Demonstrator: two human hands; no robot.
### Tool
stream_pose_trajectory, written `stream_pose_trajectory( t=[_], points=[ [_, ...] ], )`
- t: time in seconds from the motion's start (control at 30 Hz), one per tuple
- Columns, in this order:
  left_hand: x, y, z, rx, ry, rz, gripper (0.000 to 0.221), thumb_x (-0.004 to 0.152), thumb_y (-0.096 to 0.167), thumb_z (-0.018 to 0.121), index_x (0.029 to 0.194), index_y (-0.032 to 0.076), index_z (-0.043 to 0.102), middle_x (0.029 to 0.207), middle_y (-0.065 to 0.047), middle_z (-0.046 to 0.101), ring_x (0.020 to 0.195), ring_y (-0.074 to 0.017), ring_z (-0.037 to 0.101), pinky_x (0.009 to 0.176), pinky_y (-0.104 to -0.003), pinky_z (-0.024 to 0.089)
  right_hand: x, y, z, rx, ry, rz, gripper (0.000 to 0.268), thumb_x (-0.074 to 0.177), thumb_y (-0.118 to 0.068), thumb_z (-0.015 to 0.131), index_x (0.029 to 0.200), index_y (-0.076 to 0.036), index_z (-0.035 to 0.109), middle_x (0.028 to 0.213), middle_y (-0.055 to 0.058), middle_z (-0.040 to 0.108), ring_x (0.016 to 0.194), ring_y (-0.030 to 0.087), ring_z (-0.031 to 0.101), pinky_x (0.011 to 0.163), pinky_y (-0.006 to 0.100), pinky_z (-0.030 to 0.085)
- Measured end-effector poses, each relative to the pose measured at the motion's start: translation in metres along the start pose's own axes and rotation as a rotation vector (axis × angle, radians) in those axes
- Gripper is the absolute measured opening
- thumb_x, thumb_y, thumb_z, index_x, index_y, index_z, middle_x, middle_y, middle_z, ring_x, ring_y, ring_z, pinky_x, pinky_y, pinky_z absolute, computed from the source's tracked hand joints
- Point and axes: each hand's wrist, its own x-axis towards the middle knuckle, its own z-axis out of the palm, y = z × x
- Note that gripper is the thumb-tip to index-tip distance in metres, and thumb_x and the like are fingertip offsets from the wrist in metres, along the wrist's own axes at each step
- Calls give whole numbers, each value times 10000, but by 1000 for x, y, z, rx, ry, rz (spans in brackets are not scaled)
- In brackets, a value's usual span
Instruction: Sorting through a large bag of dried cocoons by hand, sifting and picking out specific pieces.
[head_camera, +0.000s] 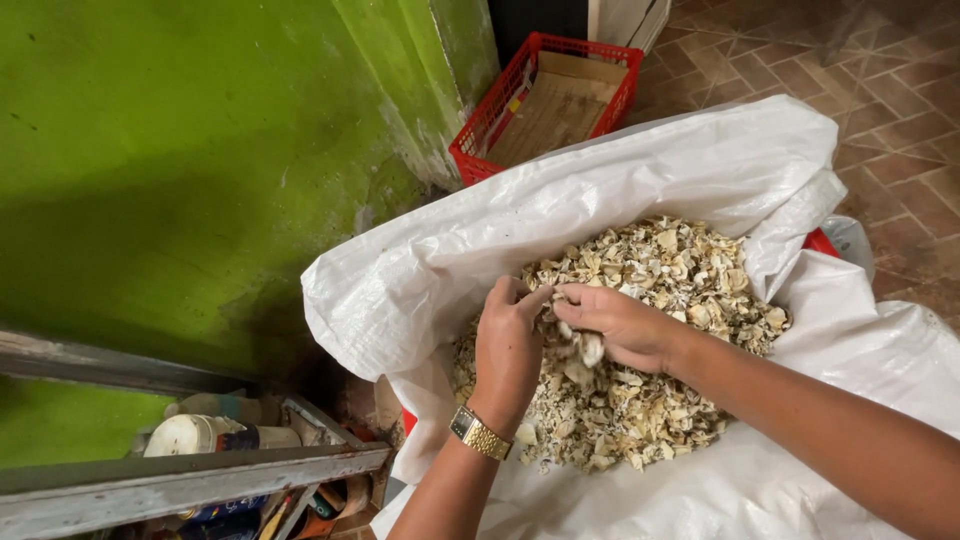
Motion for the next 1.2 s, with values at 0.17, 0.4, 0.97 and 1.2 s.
stream_pose_trajectory(
  t=[0.17,0.4,0.97,1.2],
  points=[
    [1,-2,4,-115,38,-65,209,958,-73,606,1148,-41,688,935,-140,558,737,-330,641,537,-417,572,45,51,-35,97,91,-134,385,1004,-155,558,1309,78,597,1138,139,713,1032,200,659,788,313,565],
    [0,25,-9,-109,-82,-15,492,864,129,817,1291,-41,641,996,-127,578,812,-265,635,615,-375,564,52,60,-43,83,259,-267,320,953,-133,667,1215,49,689,1097,114,728,1013,173,639,913,346,503],
    [0,-15,21,-40,34,-49,119,980,46,664,1098,55,672,936,-66,559,758,-209,636,588,-305,572,44,50,-33,351,134,-184,282,934,-106,654,1125,102,664,1017,210,724,885,271,712,753,396,616],
    [0,27,1,-28,23,86,385,908,48,766,1234,-76,604,991,-151,496,772,-335,663,584,-437,644,21,38,-18,208,317,-277,164,854,-78,785,948,44,728,826,86,715,792,136,682,739,305,586]
  ],
)
